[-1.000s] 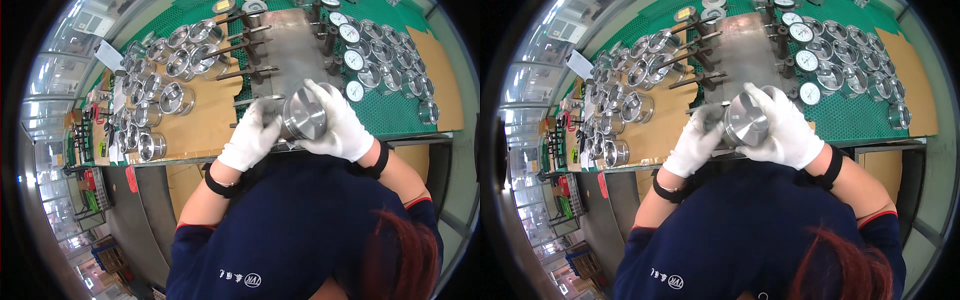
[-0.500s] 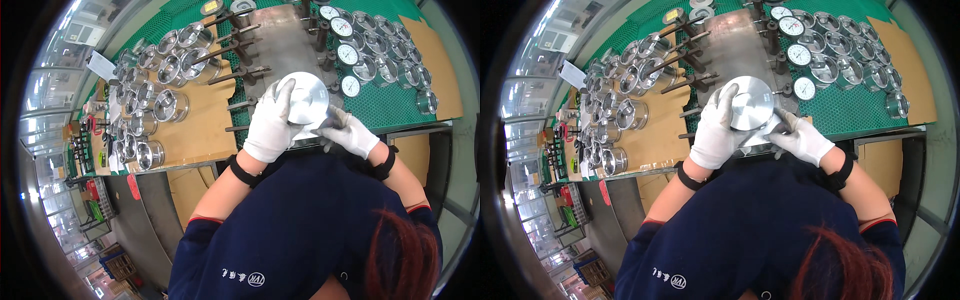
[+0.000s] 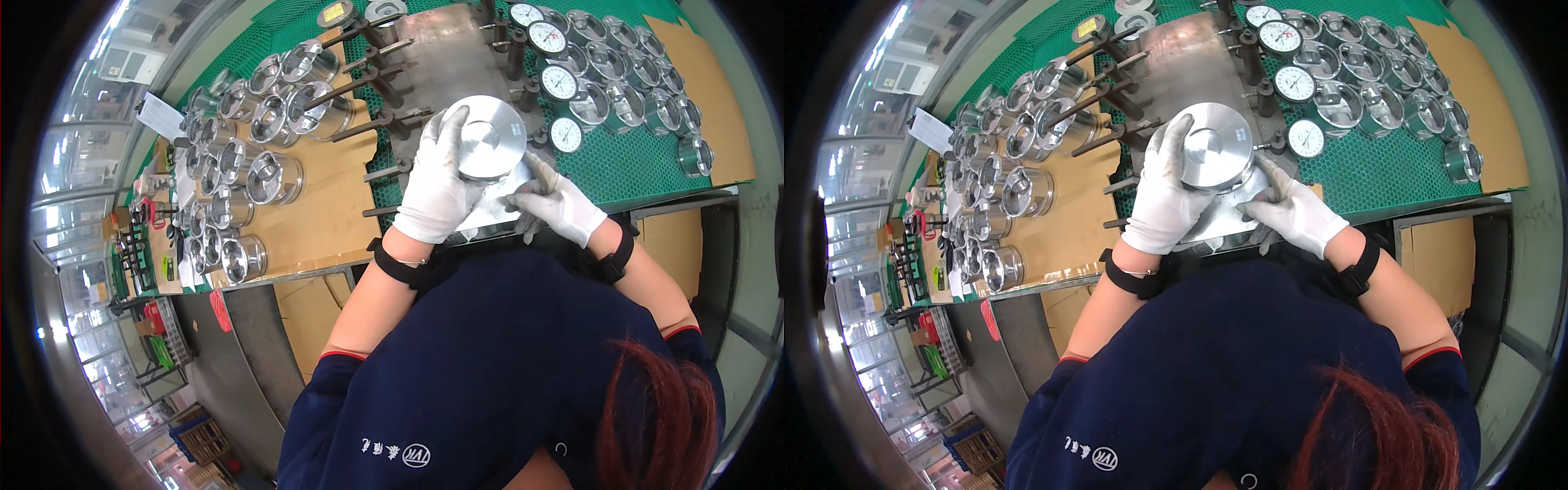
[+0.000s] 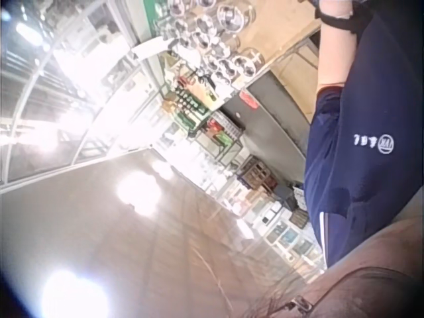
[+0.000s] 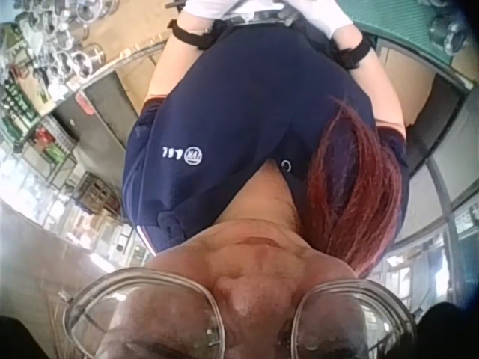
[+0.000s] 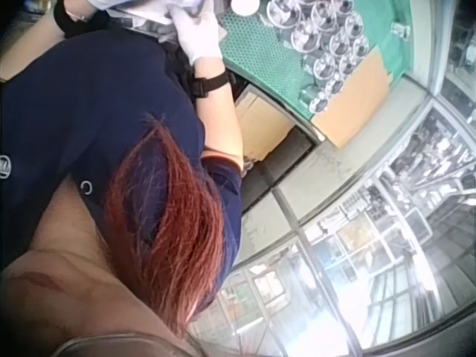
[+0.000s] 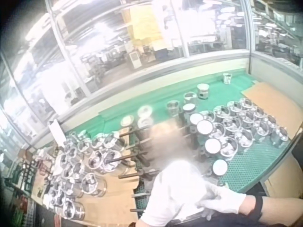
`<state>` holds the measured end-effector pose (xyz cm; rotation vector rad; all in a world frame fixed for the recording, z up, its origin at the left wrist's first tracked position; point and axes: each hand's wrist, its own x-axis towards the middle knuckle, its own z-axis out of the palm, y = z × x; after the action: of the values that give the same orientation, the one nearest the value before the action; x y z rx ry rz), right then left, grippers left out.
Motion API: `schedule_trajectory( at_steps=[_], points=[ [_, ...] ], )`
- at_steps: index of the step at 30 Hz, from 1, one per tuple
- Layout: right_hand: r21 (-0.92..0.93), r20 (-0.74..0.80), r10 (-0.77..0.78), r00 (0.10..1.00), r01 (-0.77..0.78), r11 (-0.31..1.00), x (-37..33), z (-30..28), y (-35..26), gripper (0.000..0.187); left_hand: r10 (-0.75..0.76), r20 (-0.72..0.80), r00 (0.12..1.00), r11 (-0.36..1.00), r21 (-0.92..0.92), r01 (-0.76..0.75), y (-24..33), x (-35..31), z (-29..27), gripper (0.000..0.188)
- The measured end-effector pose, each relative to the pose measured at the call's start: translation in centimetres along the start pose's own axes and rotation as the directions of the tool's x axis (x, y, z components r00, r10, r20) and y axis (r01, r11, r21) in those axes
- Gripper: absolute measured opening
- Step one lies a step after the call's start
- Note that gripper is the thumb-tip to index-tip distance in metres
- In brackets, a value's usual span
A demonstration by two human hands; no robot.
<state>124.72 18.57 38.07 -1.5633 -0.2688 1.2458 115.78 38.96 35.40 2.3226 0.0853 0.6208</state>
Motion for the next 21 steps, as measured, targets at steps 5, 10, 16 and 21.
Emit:
schedule_trajectory(
  at_steps=[5,10,16,21],
  points=[
    [-0.083,-0.041,-0.056,0.998,0.053,0.995,0.71,-0.36,0.99,0.094,0.008,-0.006,1.0,1.0,0.003,-0.008,0.0,0.11,0.08,0.091],
    [-0.117,-0.072,-0.045,0.996,0.036,0.992,0.77,-0.1,0.86,0.095,0.005,-0.01,1.0,1.0,0.011,-0.005,0.28,0.19,-0.01,0.091],
    [-0.13,-0.089,-0.033,0.995,0.022,0.991,0.97,-0.03,0.95,0.096,-0.035,-0.009,0.999,0.999,0.012,0.035,0.53,0.12,-0.02,0.091],
    [-0.08,-0.058,0.008,0.998,-0.013,0.997,0.61,-0.07,0.29,0.098,0.013,-0.023,1.0,0.999,0.033,-0.013,0.07,0.31,0.23,0.09]
  ],
)
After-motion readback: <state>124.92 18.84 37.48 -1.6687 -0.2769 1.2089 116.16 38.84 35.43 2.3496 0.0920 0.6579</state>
